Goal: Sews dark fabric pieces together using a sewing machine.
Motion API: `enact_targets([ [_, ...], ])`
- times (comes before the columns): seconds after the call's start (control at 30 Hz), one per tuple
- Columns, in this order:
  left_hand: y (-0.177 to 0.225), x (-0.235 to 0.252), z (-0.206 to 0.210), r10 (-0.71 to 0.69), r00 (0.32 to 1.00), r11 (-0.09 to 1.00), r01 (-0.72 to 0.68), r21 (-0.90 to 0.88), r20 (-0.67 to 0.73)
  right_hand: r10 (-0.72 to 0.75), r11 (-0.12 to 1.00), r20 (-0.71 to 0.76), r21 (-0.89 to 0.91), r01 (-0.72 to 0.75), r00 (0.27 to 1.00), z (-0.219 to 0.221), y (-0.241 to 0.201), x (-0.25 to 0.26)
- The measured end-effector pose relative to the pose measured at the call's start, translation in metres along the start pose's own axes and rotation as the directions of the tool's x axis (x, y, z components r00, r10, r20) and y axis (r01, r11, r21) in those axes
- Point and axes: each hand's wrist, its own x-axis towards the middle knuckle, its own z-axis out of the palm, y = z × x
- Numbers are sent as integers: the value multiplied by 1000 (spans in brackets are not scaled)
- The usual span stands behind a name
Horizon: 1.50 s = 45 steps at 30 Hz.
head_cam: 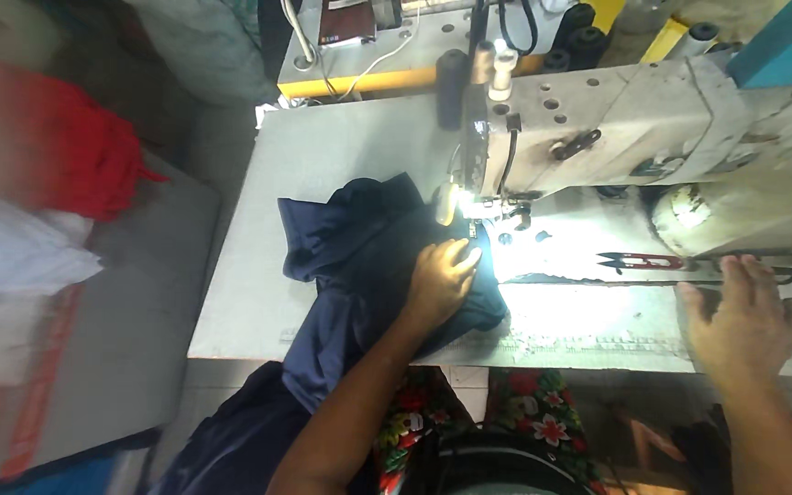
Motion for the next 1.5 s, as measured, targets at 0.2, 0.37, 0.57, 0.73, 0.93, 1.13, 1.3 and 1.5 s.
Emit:
enact_targets([
  [0.2, 0, 1, 0, -14, 1000, 1000, 14, -19, 8, 30, 999, -115, 39, -26, 993, -24, -27, 15],
  [0.37, 3, 12, -4, -29, 984, 998, 38, 50, -178, -376, 891, -134, 218, 398, 917, -13, -135, -9],
  [0.57, -12, 36, -7, -125, 991, 992, 125, 14, -43, -557, 765, -118, 312, 563, 822, 57, -214, -2],
  [0.73, -14, 26, -7, -166, 984, 984, 161, 72, 65, -566, 798, -90, 188, 572, 820, 72, -212, -13],
  [0.93, -15, 25, -10, -160, 980, 981, 144, 126, 122, -553, 819, -91, 125, 561, 828, 68, -215, -17],
  [1.13, -17, 27, -8, -165, 976, 978, 144, 151, 139, -557, 815, -114, 116, 568, 823, 70, -215, -17],
  [1.3, -20, 30, -6, -179, 971, 971, 148, 189, 158, -556, 815, -135, 105, 570, 820, 73, -215, -15],
  [1.5, -23, 36, -7, -181, 961, 972, 144, 185, 207, -542, 821, -104, 143, 552, 834, 71, -217, -12],
])
